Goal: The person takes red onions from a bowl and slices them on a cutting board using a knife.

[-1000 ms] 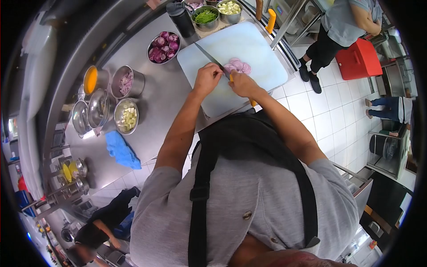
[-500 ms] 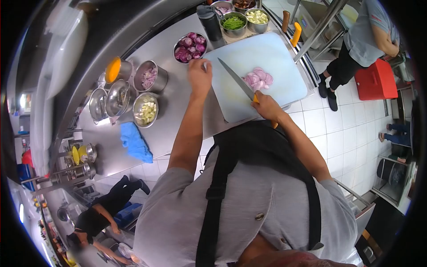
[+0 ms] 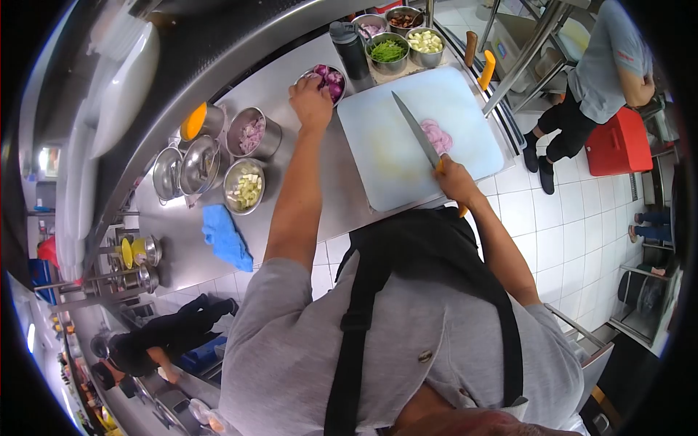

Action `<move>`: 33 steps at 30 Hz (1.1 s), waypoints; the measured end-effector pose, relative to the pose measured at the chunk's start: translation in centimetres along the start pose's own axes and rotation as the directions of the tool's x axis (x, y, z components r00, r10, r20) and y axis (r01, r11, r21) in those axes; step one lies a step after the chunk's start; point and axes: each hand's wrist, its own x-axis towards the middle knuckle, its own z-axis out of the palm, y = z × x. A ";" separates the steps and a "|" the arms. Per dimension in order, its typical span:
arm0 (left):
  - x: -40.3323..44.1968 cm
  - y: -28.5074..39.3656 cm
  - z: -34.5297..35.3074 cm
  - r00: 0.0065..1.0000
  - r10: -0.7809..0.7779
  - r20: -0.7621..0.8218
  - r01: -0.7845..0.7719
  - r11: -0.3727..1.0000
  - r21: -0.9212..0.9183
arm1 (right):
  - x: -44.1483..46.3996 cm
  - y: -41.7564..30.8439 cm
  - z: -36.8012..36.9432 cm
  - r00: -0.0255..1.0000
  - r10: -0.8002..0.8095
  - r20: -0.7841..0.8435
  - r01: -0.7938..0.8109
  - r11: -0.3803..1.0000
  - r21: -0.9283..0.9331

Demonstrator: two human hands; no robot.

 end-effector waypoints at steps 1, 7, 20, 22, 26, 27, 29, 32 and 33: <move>0.6 0.5 0.8 0.997 0.075 0.017 -0.074 0.997 -0.014 | 0.1 0.1 0.4 0.999 -0.025 -0.028 0.024 0.999 -0.028; 4.8 0.2 4.3 0.949 0.050 0.312 -0.175 0.904 0.390 | 4.1 8.4 6.8 0.867 -0.497 -0.037 0.449 0.811 -0.374; -5.0 4.7 6.6 0.903 0.406 0.139 -0.369 0.900 -0.231 | -0.1 -0.4 1.4 0.996 0.076 0.046 -0.074 0.996 -0.049; -6.3 6.2 6.8 0.922 0.349 0.165 -0.276 0.895 -0.351 | -0.2 -0.8 1.2 0.996 0.077 0.040 -0.075 0.996 -0.045; -6.9 6.4 7.4 0.935 0.319 0.159 -0.211 0.854 -0.475 | -0.2 -1.1 1.0 0.994 0.103 0.043 -0.101 0.994 -0.053; -7.1 6.3 7.3 0.938 0.300 0.174 -0.179 0.849 -0.498 | -0.2 -1.2 1.1 0.995 0.099 0.031 -0.097 0.993 -0.063; -7.1 6.5 7.4 0.945 0.261 0.197 -0.117 0.832 -0.542 | -0.3 -1.2 1.0 0.996 0.090 0.022 -0.088 0.992 -0.085; -8.7 7.0 6.3 0.935 0.284 0.212 -0.134 0.837 -0.531 | -0.4 -1.4 0.6 0.993 0.108 0.047 -0.104 0.992 -0.067; -9.5 7.5 5.7 0.927 0.293 0.235 -0.132 0.839 -0.527 | -0.4 -1.4 0.6 0.994 0.106 0.040 -0.103 0.992 -0.065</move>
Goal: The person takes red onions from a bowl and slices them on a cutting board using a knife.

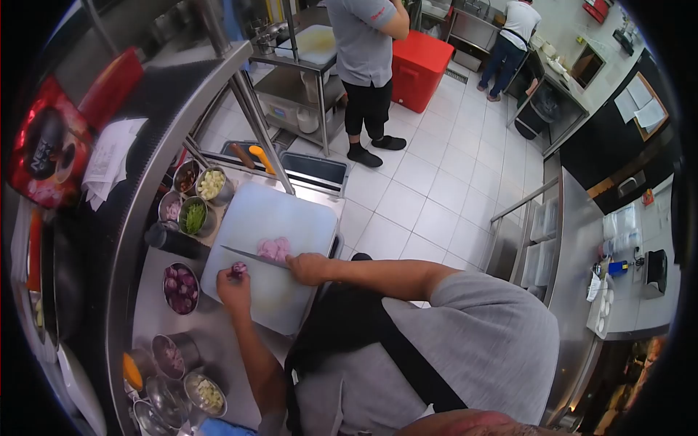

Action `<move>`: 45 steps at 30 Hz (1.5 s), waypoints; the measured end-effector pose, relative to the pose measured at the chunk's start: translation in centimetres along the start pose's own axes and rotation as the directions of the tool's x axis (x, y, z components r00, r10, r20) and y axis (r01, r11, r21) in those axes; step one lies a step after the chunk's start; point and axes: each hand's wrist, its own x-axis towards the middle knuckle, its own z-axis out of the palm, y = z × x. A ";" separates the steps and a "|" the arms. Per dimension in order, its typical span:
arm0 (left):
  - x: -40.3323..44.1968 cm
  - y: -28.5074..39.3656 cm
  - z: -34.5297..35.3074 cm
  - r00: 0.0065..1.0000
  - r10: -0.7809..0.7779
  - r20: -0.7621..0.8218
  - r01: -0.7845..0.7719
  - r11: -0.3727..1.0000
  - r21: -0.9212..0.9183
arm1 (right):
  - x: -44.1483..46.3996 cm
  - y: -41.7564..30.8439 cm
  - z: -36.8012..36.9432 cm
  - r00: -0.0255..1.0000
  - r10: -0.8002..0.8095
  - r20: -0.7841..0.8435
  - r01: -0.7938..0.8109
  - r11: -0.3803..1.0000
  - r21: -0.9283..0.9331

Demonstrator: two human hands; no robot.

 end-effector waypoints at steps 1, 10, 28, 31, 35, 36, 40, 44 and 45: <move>-0.9 1.1 0.0 1.000 -0.004 0.028 0.004 1.000 0.005 | 0.0 0.0 0.1 1.000 -0.001 -0.006 0.001 1.000 0.003; -5.3 5.7 -0.5 0.995 0.085 -0.045 -0.089 0.992 -0.085 | 1.5 0.4 2.5 0.983 -0.149 -0.109 0.140 0.986 -0.089; -3.3 5.0 -2.3 0.980 0.086 0.181 -0.046 0.975 -0.216 | -2.6 -3.8 -2.3 0.986 -0.159 -0.045 0.155 0.984 -0.091; -3.2 4.8 -2.2 0.977 0.063 0.202 -0.016 0.973 -0.228 | -3.2 -4.4 -2.6 0.990 -0.140 -0.014 0.138 0.985 -0.101; -3.1 5.0 -2.3 0.976 0.048 0.214 0.011 0.964 -0.264 | -3.4 -4.1 -2.1 0.983 -0.178 -0.039 0.173 0.979 -0.103; -3.1 5.0 -2.3 0.976 0.046 0.215 0.015 0.963 -0.271 | -3.6 -4.3 -2.2 0.982 -0.181 -0.043 0.176 0.979 -0.105; -3.1 5.1 -2.3 0.976 0.043 0.216 0.020 0.959 -0.283 | -3.8 -4.3 -2.1 0.977 -0.206 -0.045 0.199 0.971 -0.131; -3.3 4.8 -2.3 0.976 0.039 0.214 0.016 0.969 -0.247 | -1.5 -4.8 -1.0 0.992 -0.120 0.036 0.123 0.985 -0.123; -3.3 4.5 -2.1 0.976 0.039 0.214 0.015 0.969 -0.245 | 0.3 -3.9 0.5 0.991 -0.134 0.031 0.136 0.985 -0.110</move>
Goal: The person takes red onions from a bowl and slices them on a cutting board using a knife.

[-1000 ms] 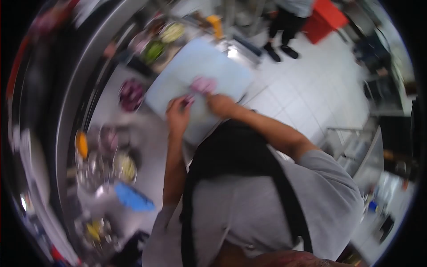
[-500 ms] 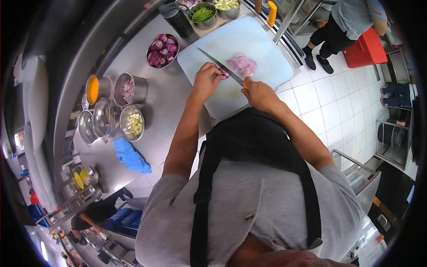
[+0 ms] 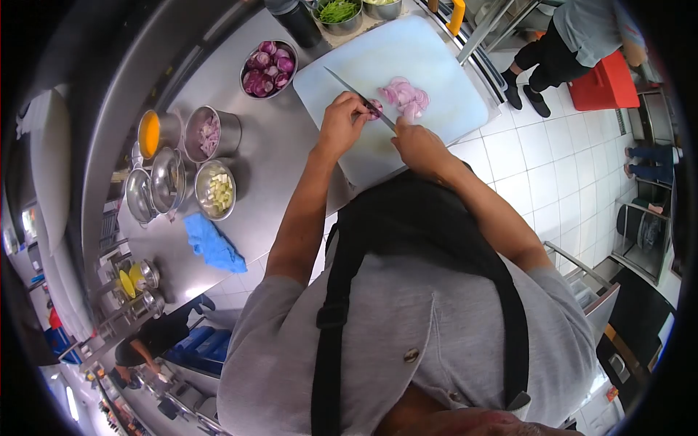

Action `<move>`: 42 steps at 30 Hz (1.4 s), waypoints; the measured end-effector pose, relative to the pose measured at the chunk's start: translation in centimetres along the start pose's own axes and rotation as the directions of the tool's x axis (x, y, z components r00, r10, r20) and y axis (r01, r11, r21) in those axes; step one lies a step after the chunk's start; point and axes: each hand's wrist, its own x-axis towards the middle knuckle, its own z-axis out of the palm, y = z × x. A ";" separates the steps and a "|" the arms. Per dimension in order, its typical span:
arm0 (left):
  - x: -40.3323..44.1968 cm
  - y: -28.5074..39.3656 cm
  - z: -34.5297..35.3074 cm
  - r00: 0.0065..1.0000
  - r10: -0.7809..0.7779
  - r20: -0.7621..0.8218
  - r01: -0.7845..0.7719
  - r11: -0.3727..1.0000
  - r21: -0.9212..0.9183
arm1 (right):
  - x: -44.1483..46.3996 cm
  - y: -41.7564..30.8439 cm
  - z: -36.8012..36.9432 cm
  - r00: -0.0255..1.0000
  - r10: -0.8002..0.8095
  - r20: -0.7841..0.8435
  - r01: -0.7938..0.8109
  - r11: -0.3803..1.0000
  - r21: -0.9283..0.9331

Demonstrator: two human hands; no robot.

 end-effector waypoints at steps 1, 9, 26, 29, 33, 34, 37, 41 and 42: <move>0.0 -0.3 0.1 1.000 0.006 0.001 -0.006 1.000 0.004 | 1.0 0.6 1.1 1.000 -0.013 -0.013 0.013 1.000 0.013; 0.4 1.3 0.9 0.988 0.155 0.022 -0.156 0.956 0.250 | 1.9 3.4 -0.9 1.000 -0.005 -0.031 0.008 0.996 0.085; 1.3 1.0 0.6 0.981 0.062 0.183 -0.083 0.990 0.111 | 0.0 1.2 -0.2 0.998 0.033 -0.048 -0.035 0.999 -0.037; 1.4 0.9 0.7 0.985 0.060 0.165 -0.075 0.993 0.091 | 0.9 2.0 0.4 0.999 -0.006 -0.044 0.005 1.000 -0.012; 1.1 0.3 0.8 0.986 0.037 0.161 -0.044 0.998 0.043 | -0.2 0.1 -1.5 0.999 0.046 -0.020 -0.045 0.999 0.002; 1.0 0.2 1.0 0.987 0.035 0.157 -0.041 0.999 0.031 | 0.3 0.7 -0.3 0.999 0.029 -0.029 -0.029 1.000 -0.005; 1.0 0.3 0.8 0.985 0.001 0.171 -0.012 0.998 0.064 | 0.4 0.5 -0.9 1.000 0.030 -0.005 -0.030 0.999 -0.014; 0.9 0.6 0.8 0.988 -0.001 0.156 -0.002 1.000 0.018 | -0.5 -0.7 -2.1 0.998 0.065 -0.012 -0.064 0.998 0.013; 0.9 0.6 0.8 0.988 -0.007 0.154 0.003 1.000 0.026 | -0.1 0.1 -1.2 0.999 0.034 -0.030 -0.034 0.999 0.011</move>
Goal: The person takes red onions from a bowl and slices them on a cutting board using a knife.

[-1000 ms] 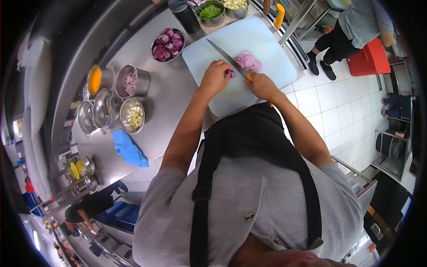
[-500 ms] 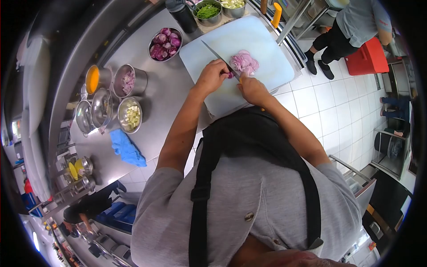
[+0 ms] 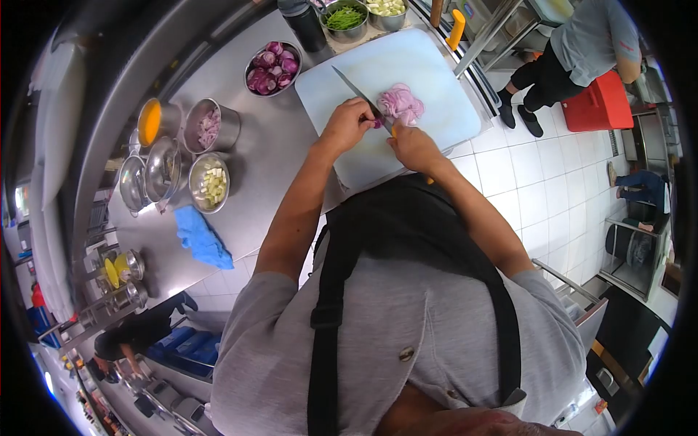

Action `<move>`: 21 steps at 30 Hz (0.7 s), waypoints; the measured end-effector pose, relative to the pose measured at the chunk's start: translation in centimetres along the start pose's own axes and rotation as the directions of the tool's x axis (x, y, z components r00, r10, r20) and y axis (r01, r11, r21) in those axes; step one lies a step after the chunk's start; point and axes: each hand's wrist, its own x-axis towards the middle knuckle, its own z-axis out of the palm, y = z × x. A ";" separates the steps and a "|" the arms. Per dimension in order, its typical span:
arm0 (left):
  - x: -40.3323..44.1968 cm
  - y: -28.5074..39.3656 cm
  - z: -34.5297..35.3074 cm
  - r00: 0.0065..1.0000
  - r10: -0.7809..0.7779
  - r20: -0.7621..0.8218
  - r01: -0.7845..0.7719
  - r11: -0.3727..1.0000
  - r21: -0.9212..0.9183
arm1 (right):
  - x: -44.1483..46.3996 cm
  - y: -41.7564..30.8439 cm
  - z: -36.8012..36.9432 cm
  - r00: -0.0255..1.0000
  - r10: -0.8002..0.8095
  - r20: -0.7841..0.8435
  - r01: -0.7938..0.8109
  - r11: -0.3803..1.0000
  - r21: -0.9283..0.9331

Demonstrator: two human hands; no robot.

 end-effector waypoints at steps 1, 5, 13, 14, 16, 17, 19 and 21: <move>0.0 0.0 0.0 1.000 -0.007 -0.001 0.007 1.000 0.007 | 0.7 1.0 1.4 0.999 -0.031 -0.017 0.031 1.000 -0.001; -0.2 -0.1 -0.1 1.000 -0.017 -0.001 0.017 1.000 -0.011 | 0.0 -0.7 -0.7 0.999 0.022 0.023 -0.022 1.000 -0.018; -0.2 -0.5 0.2 1.000 -0.007 -0.023 0.006 0.999 -0.035 | 0.3 -0.9 -0.3 1.000 -0.015 -0.007 0.015 1.000 -0.001; -0.3 -0.6 0.2 1.000 -0.014 -0.020 0.013 0.999 -0.033 | 0.1 -1.1 -0.6 1.000 0.000 -0.011 0.000 1.000 0.006; -0.4 0.1 -0.1 1.000 -0.026 -0.013 0.025 0.999 -0.031 | 1.1 0.1 1.7 0.998 -0.037 -0.049 0.038 0.999 0.007; -0.4 0.1 0.0 1.000 -0.015 -0.015 0.014 1.000 -0.024 | 1.5 1.0 2.8 0.996 -0.056 -0.068 0.057 0.998 0.009; -0.4 -0.2 -0.1 1.000 0.010 -0.025 -0.010 1.000 -0.005 | 0.9 -0.3 0.5 0.999 -0.040 0.002 0.040 0.999 -0.011; -0.5 -0.3 0.0 1.000 -0.008 -0.028 0.008 1.000 -0.030 | 0.7 -0.8 0.0 0.999 -0.030 0.020 0.030 1.000 -0.010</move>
